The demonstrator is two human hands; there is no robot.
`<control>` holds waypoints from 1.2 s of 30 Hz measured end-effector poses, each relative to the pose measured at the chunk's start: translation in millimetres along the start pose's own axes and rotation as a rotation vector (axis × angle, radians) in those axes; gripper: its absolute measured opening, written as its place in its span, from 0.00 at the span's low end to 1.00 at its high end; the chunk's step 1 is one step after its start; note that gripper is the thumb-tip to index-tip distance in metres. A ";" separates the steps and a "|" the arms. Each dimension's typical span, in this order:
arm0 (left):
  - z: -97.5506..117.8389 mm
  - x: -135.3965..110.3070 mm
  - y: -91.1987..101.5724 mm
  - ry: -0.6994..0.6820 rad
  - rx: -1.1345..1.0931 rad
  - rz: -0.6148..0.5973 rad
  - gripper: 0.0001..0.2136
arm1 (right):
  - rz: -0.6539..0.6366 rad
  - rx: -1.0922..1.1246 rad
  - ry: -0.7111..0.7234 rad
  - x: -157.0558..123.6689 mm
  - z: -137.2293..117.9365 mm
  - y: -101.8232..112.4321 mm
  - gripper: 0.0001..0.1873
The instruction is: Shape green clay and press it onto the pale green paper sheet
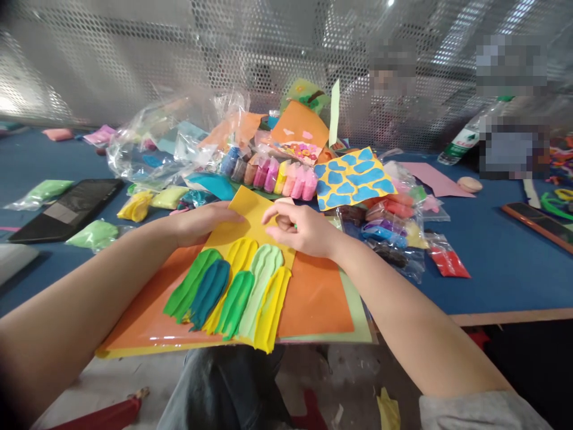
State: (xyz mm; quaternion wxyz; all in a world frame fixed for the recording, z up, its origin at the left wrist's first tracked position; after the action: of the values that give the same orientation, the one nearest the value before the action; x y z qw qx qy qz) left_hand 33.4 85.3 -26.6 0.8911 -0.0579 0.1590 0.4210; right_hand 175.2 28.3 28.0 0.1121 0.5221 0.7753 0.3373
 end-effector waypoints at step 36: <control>59.1 -26.0 47.1 -0.513 0.621 0.624 0.13 | 0.129 0.171 -0.140 8.1 28.4 13.6 0.10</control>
State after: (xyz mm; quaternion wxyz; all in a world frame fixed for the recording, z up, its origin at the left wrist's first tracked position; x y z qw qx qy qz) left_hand -4.4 110.4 39.2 0.7084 0.3653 0.0624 0.6007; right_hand 196.6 50.0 16.9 0.0993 0.6008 0.7562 0.2393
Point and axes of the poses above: each hand's wrist, its own x-axis towards the middle knuckle, its own y-axis out of the back of the hand, z = x × y, the point moved 8 cm from there along x, towards the middle knuckle, and after that the axes turned 3 degrees about -y, right-handed, at the moved point
